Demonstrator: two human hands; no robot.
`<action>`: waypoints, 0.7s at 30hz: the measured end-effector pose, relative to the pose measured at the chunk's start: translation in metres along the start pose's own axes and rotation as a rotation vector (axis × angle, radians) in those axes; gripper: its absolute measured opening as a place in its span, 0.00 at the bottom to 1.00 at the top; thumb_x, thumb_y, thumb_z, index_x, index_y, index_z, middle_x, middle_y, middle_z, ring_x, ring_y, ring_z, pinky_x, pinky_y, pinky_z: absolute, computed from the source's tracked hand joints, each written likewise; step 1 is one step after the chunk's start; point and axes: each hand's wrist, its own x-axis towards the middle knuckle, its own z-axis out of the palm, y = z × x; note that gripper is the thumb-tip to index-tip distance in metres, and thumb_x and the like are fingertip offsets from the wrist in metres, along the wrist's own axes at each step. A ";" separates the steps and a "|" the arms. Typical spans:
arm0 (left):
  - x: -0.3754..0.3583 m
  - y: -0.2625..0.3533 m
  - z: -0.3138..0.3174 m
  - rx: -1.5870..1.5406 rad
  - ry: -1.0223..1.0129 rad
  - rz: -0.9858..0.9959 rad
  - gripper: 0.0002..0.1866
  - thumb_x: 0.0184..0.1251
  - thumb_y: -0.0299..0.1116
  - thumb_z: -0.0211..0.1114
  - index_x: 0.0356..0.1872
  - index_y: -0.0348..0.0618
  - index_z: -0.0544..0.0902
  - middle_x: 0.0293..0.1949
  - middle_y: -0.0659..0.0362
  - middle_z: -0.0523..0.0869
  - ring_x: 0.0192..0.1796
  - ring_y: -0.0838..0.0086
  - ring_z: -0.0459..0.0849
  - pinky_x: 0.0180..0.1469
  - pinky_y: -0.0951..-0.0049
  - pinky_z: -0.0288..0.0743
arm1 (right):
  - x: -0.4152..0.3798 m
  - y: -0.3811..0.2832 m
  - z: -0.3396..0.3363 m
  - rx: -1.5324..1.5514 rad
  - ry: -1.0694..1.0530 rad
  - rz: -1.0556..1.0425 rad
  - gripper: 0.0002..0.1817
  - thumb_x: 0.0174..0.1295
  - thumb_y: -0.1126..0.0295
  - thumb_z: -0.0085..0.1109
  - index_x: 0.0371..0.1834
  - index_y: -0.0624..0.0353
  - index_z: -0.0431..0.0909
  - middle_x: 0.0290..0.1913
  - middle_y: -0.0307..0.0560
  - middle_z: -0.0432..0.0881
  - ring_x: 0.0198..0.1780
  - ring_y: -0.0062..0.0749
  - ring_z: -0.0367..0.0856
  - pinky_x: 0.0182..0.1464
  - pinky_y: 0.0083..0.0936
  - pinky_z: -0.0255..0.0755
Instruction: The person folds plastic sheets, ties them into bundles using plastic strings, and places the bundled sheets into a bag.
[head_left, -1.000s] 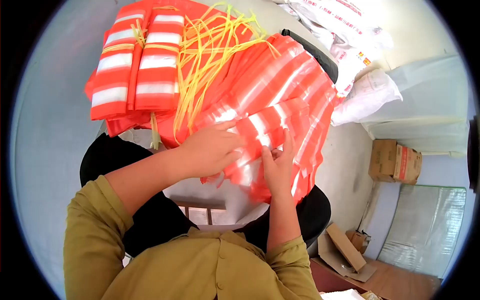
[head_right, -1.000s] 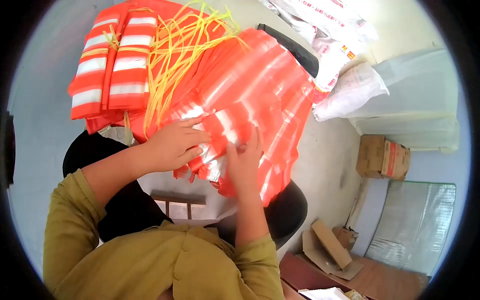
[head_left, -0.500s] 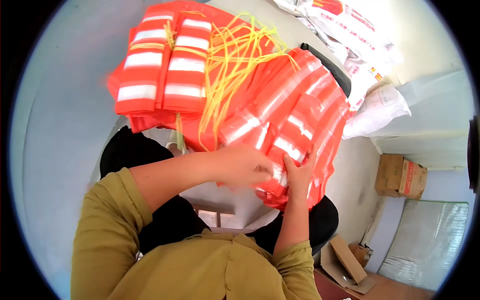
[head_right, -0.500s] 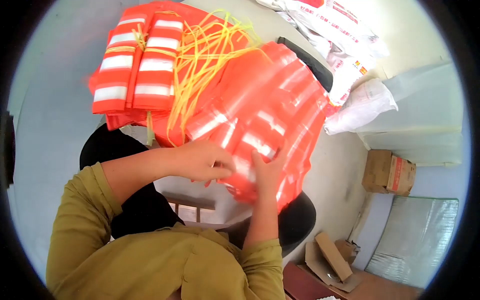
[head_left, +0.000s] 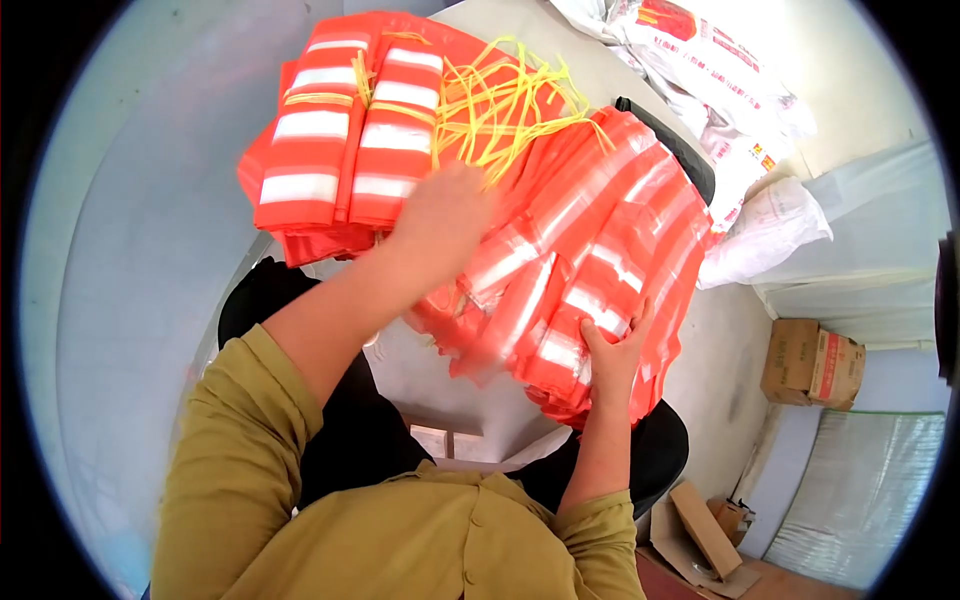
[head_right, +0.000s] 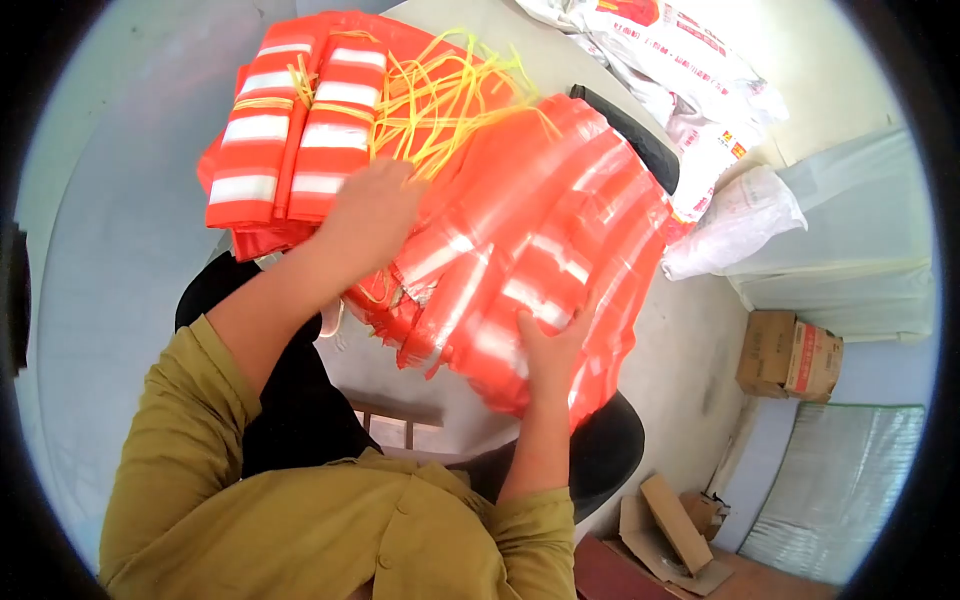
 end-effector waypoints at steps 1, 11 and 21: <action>0.001 -0.012 0.006 0.038 0.036 -0.052 0.12 0.72 0.34 0.65 0.51 0.43 0.87 0.49 0.54 0.86 0.59 0.56 0.81 0.59 0.56 0.77 | 0.000 0.000 -0.002 0.050 -0.016 0.011 0.60 0.55 0.72 0.79 0.89 0.54 0.48 0.81 0.66 0.63 0.78 0.52 0.69 0.75 0.43 0.69; 0.011 -0.033 0.011 0.100 -0.124 -0.165 0.13 0.76 0.40 0.64 0.48 0.43 0.89 0.48 0.57 0.90 0.63 0.58 0.78 0.65 0.53 0.68 | 0.001 -0.004 -0.016 0.318 -0.123 0.120 0.57 0.58 0.77 0.71 0.90 0.59 0.46 0.81 0.63 0.63 0.77 0.50 0.69 0.74 0.38 0.72; 0.011 -0.023 0.001 -1.421 -0.142 -0.520 0.25 0.86 0.51 0.55 0.62 0.41 0.88 0.57 0.57 0.91 0.57 0.70 0.84 0.58 0.62 0.75 | -0.018 -0.018 -0.019 1.112 -0.192 0.548 0.31 0.68 0.65 0.67 0.74 0.59 0.71 0.66 0.57 0.83 0.61 0.54 0.85 0.64 0.52 0.84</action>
